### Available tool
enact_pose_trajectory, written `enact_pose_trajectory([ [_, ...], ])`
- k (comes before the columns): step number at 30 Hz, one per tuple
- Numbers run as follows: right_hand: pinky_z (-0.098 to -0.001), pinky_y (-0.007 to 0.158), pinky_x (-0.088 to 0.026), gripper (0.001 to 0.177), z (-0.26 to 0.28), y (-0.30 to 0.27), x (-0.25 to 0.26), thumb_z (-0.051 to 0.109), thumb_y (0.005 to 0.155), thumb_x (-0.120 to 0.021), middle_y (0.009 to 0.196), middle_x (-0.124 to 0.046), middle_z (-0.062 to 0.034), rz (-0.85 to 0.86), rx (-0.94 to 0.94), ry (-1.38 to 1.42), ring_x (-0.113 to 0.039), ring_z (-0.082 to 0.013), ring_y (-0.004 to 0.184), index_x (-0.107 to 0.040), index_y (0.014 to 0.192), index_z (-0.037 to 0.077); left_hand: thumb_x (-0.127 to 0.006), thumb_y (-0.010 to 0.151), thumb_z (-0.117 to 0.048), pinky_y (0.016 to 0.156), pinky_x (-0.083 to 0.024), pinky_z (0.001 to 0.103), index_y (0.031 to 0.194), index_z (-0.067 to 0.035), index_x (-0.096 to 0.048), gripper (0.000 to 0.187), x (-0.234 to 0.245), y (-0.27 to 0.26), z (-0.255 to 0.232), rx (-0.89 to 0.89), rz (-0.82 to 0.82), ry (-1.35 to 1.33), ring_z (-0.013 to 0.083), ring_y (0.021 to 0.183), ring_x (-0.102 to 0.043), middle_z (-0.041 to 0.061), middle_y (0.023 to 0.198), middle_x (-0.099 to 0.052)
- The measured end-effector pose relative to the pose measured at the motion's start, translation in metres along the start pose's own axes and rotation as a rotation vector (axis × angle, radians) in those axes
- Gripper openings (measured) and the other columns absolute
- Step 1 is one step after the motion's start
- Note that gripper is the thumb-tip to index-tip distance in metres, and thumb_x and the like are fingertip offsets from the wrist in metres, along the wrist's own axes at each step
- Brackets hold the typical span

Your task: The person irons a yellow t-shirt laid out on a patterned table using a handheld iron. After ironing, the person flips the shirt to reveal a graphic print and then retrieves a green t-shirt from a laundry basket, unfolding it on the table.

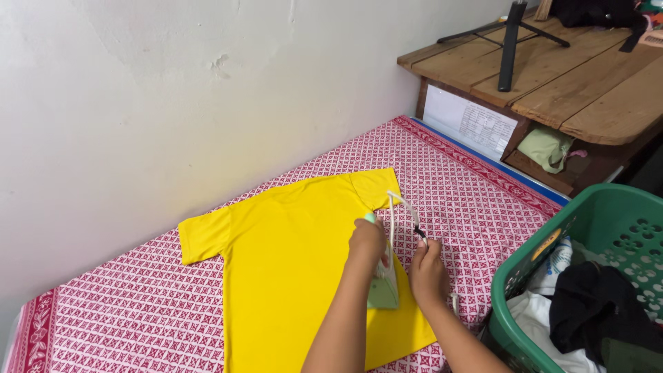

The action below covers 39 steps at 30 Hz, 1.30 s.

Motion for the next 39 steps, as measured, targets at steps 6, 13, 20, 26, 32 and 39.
enact_pose_trajectory([
  [6,-0.0584,0.062,-0.049,0.029,0.004,-0.003,0.007,0.036,0.107,-0.039,0.078,-0.07,-0.0231,-0.018,-0.009,0.069,-0.067,-0.0476,0.07,-0.05,0.115,0.011,-0.048,0.105,-0.043,0.073,-0.06,0.045,0.119,0.005,-0.051,0.05,0.005,-0.022,-0.007,0.025,0.019,-0.094,0.0357,0.068,-0.075,0.024,0.096,-0.074],
  [13,-0.0599,0.061,-0.047,0.029,-0.002,0.001,0.003,0.034,0.11,-0.037,0.078,-0.068,-0.0251,-0.081,0.012,0.057,-0.065,-0.0498,0.069,-0.047,0.117,0.008,-0.047,0.105,-0.041,0.071,-0.062,0.045,0.118,0.005,-0.049,0.048,0.006,-0.035,-0.013,0.027,0.061,-0.143,0.0358,0.067,-0.076,0.024,0.094,-0.075],
  [20,-0.0609,0.06,-0.046,0.03,-0.007,-0.001,0.001,0.036,0.109,-0.037,0.077,-0.068,-0.0251,-0.089,0.02,0.052,-0.065,-0.0506,0.069,-0.046,0.118,0.009,-0.048,0.104,-0.04,0.069,-0.062,0.045,0.117,0.006,-0.05,0.048,-0.001,-0.021,-0.01,0.004,0.045,-0.144,0.0369,0.07,-0.076,0.026,0.095,-0.074],
  [26,-0.0594,0.059,-0.047,0.029,-0.008,0.0,-0.002,0.036,0.109,-0.037,0.077,-0.07,-0.0231,-0.035,-0.038,0.022,-0.067,-0.0485,0.068,-0.047,0.12,0.011,-0.049,0.105,-0.041,0.071,-0.06,0.047,0.115,0.006,-0.05,0.048,-0.006,-0.022,-0.001,-0.082,0.001,-0.054,0.0423,0.077,-0.074,0.03,0.096,-0.072],
  [32,-0.0559,0.057,-0.049,0.025,-0.007,0.002,-0.005,0.034,0.107,-0.04,0.078,-0.071,-0.0201,-0.029,0.031,0.018,-0.069,-0.0448,0.068,-0.047,0.116,0.012,-0.05,0.104,-0.037,0.061,-0.063,0.047,0.116,0.006,-0.049,0.045,0.034,-0.015,-0.003,0.023,-0.034,-0.151,0.0419,0.072,-0.076,0.029,0.096,-0.073],
  [39,-0.0569,0.055,-0.048,0.026,-0.01,0.004,-0.015,0.036,0.106,-0.041,0.071,-0.071,-0.0194,0.016,0.008,-0.08,-0.068,-0.046,0.065,-0.048,0.114,0.013,-0.053,0.103,-0.035,0.057,-0.063,0.047,0.115,0.006,-0.052,0.043,0.054,0.058,-0.012,-0.011,-0.161,-0.234,0.0411,0.067,-0.074,0.028,0.096,-0.072],
])
Point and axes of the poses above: each hand's wrist, its own y-axis towards the middle knuckle, its own x-axis out of the back of the hand, z = x × y, the point moved 9 cm from there along y, towards the middle knuckle
